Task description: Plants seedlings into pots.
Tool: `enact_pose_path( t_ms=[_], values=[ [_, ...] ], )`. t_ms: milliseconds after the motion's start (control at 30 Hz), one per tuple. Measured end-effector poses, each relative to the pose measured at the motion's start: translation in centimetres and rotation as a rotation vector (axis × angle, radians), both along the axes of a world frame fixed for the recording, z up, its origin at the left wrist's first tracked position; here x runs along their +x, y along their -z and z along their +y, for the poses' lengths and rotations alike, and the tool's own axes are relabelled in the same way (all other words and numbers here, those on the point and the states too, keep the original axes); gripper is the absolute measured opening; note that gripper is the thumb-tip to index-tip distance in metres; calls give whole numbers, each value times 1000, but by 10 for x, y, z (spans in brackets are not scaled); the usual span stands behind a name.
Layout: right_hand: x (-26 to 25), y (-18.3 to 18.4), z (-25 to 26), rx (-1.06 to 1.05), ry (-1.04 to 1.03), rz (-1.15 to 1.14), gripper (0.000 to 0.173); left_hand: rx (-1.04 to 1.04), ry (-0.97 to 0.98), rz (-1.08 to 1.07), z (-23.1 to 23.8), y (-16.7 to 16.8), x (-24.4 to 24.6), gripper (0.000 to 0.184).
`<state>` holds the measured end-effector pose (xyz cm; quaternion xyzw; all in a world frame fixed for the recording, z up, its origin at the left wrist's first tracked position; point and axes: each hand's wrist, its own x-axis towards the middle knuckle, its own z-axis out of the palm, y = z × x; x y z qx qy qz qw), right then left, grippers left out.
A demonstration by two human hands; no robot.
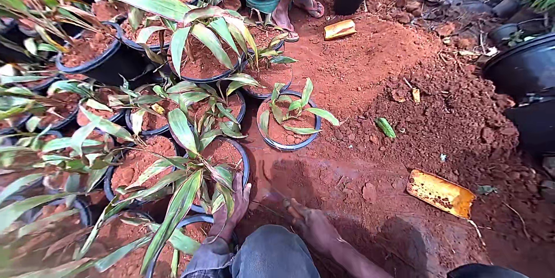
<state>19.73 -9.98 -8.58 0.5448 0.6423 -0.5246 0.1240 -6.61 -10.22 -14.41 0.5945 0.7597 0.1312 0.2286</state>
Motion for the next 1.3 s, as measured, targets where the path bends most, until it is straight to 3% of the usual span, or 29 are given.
enact_pose_path(
  t_ms=[67, 133, 300, 367, 500, 600, 800, 933, 1067, 1133, 1300],
  values=[
    [-34, 8, 1, -87, -108, -28, 54, -3, -8, -32, 0, -4, 1, 59],
    [-31, 23, -3, -121, -143, -61, 56, -11, -9, -22, 1, -5, 0, 59],
    [78, 56, -10, -117, -135, -152, 53, -19, -1, -28, -2, -10, 3, 57],
    [101, 64, -4, -88, -177, -86, 52, -6, 0, -21, -1, -12, 4, 56],
    [54, 74, 8, -62, -256, 73, 54, -2, -13, -34, 1, -19, 4, 52],
    [3, 72, 7, -94, -238, 66, 56, 15, -15, -29, 2, -26, 7, 49],
    [7, 73, -8, -177, -111, 147, 53, 12, -23, -22, 8, -41, 11, 44],
    [-25, 80, -19, -232, 9, 229, 54, -10, -17, 16, 8, -42, 11, 44],
    [-10, 82, -59, -437, 472, 455, 50, 8, -15, 25, 8, -45, 11, 43],
    [7, 80, -75, -364, 628, 434, 50, 6, -16, -2, 9, -45, 12, 44],
    [2, 54, -51, -122, 197, 195, 56, 41, -14, -59, 7, -40, 12, 46]
  ],
)
